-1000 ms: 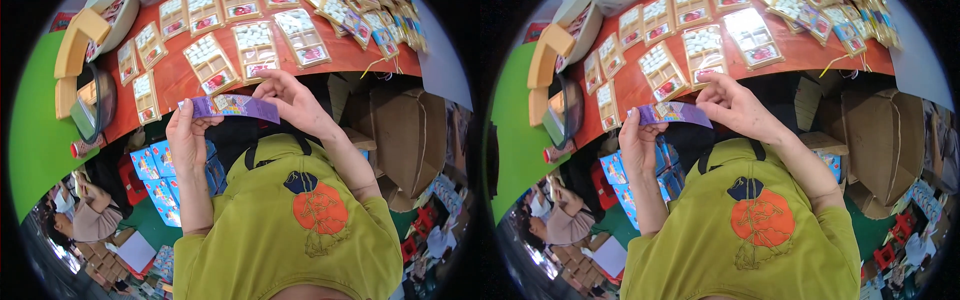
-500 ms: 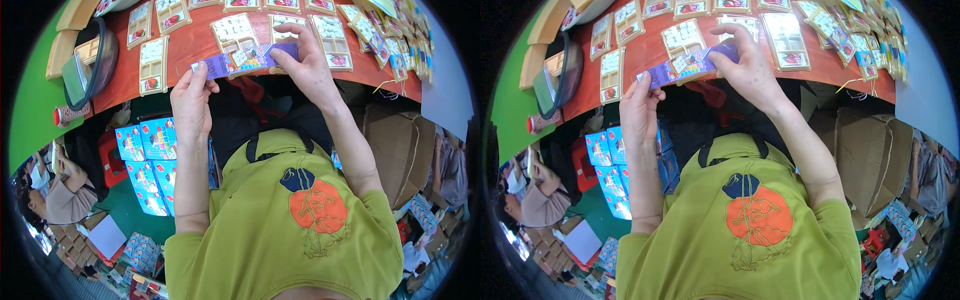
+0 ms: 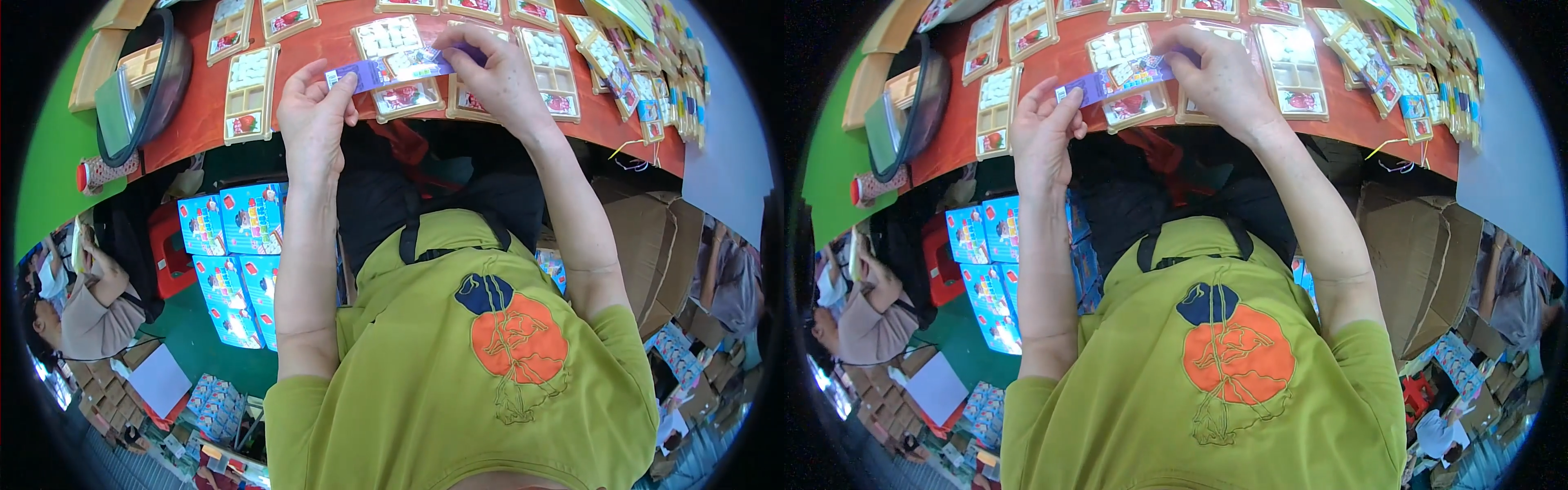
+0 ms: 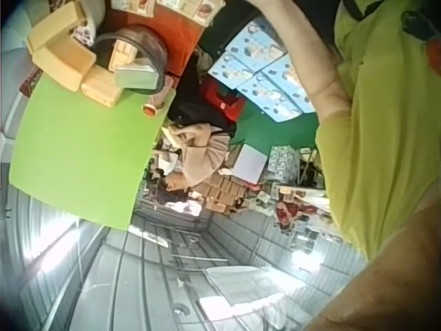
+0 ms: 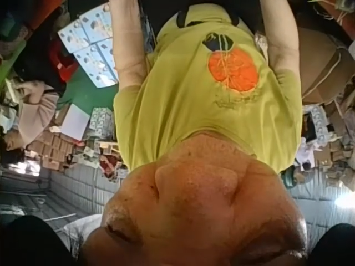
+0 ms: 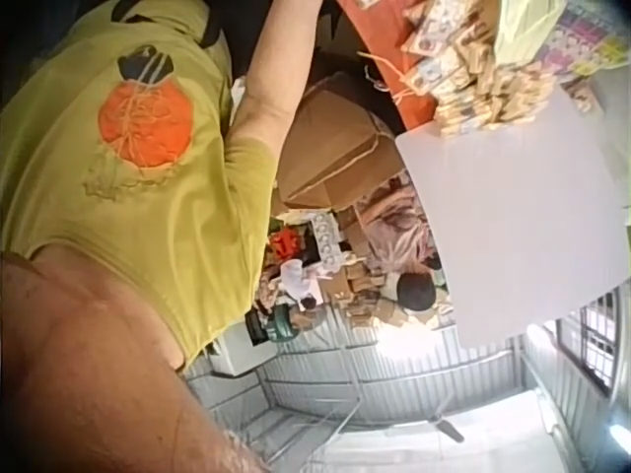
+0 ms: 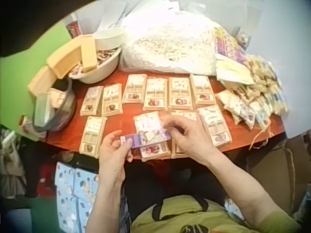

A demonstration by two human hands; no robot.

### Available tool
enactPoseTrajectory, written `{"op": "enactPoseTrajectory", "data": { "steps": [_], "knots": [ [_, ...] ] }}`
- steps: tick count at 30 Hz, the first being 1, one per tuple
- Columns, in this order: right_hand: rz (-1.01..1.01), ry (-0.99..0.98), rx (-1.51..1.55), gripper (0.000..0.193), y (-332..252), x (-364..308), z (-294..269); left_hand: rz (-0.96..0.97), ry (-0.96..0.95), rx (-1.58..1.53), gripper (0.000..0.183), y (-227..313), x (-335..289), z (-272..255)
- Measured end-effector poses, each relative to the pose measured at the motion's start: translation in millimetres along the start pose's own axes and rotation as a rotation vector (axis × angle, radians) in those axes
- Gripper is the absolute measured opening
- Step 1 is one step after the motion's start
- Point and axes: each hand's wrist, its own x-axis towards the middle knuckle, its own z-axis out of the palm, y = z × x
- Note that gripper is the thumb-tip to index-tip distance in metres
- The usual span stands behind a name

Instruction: Placing small white blocks into plastic trays and sealing them with colored adhesive labels.

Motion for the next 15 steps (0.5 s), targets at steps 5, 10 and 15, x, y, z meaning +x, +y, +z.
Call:
{"op": "enactPoseTrajectory", "data": {
  "steps": [5,10,15],
  "knots": [
    [-0.236,0.033,-0.307,0.015,16.1,4.7,8.8,0.019,0.013,0.169,0.042,-8.2,-0.4,3.5],
    [-0.344,0.072,-0.575,0.018,12.2,1.0,18.6,0.174,0.099,0.458,0.031,-18.3,7.6,3.9],
    [-0.398,0.047,-0.830,0.026,2.2,-6.2,21.7,0.358,0.115,0.806,0.023,-8.5,-5.0,18.9]
  ]
}}
